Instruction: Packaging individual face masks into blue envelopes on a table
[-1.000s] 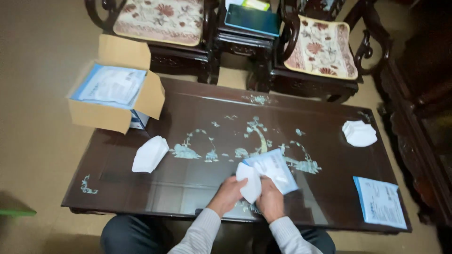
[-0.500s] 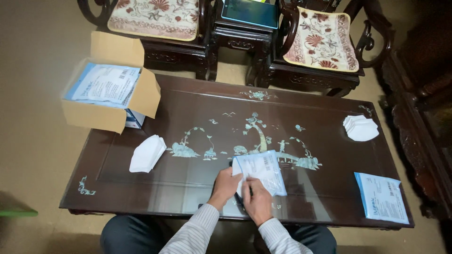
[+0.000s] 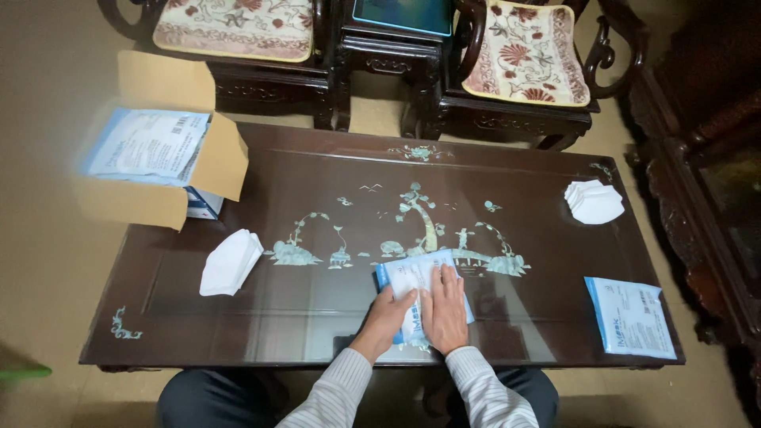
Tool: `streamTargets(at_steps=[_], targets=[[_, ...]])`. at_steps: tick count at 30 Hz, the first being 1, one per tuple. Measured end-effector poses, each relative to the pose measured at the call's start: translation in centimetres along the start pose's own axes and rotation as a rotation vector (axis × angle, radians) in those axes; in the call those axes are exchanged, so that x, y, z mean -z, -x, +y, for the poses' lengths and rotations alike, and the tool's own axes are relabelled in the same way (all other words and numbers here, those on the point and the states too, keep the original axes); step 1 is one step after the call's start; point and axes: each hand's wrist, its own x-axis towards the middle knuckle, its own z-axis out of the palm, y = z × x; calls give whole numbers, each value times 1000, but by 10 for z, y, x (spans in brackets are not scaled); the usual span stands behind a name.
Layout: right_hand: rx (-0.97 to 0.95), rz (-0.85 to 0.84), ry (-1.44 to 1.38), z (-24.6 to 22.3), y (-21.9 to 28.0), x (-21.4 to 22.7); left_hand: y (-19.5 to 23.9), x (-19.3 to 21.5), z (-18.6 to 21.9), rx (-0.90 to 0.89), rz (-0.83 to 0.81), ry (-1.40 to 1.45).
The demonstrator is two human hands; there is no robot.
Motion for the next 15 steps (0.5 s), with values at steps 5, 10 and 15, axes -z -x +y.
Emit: streamTargets(at_steps=[5, 10, 15], targets=[[58, 72, -43, -7, 2, 9, -1, -10, -8, -39, 197, 100], [95, 98, -56, -10, 2, 13, -29, -13, -42, -132, 278, 108], [111, 87, -42, -10, 2, 11, -15, -11, -27, -70, 336, -106]])
